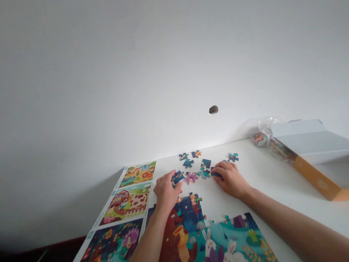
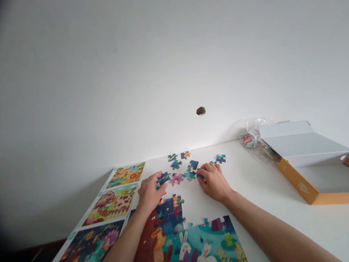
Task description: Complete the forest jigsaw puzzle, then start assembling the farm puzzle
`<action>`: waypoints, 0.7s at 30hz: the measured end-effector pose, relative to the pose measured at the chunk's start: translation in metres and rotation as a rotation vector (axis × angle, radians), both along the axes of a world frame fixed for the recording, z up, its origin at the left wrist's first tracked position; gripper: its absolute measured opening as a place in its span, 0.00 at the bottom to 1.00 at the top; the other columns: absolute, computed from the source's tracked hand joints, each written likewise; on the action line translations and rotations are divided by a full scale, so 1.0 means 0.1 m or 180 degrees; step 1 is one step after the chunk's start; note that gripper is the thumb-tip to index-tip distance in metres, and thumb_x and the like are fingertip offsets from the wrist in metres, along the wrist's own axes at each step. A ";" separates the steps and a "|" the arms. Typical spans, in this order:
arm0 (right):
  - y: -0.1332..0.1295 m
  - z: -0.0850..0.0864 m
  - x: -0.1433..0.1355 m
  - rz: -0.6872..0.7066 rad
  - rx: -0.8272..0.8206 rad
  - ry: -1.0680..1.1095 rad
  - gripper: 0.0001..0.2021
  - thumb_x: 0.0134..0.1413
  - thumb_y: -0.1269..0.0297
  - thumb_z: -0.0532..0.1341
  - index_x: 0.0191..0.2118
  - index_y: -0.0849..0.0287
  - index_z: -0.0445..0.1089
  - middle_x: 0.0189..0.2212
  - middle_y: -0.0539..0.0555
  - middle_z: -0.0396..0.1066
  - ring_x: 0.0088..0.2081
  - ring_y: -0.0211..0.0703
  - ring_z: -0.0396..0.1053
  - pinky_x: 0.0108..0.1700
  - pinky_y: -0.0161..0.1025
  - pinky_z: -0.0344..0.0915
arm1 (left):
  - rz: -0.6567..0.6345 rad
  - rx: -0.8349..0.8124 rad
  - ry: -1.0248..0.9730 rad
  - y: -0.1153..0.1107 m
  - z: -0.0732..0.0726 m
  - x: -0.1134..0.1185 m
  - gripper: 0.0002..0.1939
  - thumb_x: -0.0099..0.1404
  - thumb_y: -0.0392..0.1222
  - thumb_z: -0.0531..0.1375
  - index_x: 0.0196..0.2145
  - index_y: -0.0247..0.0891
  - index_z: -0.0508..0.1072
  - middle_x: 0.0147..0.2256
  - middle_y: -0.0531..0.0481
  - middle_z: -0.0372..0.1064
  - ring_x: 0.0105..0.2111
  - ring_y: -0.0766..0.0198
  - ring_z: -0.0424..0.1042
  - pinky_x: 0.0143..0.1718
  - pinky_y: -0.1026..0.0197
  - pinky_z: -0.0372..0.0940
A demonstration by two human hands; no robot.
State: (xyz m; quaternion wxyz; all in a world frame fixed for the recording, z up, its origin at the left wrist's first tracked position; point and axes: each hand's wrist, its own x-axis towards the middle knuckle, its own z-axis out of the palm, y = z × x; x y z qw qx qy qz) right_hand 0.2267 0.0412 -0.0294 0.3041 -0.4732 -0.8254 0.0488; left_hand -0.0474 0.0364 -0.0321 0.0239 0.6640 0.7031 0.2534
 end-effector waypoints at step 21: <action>0.01 -0.02 -0.01 0.0057 -0.0039 0.0025 0.10 0.59 0.72 0.59 0.45 0.53 0.72 0.42 0.55 0.69 0.45 0.48 0.64 0.51 0.45 0.56 | -0.0434 0.0658 -0.1401 0.07 -0.09 -0.09 0.15 0.61 0.39 0.58 0.46 0.37 0.72 0.46 0.43 0.68 0.34 0.64 0.74 0.43 0.57 0.71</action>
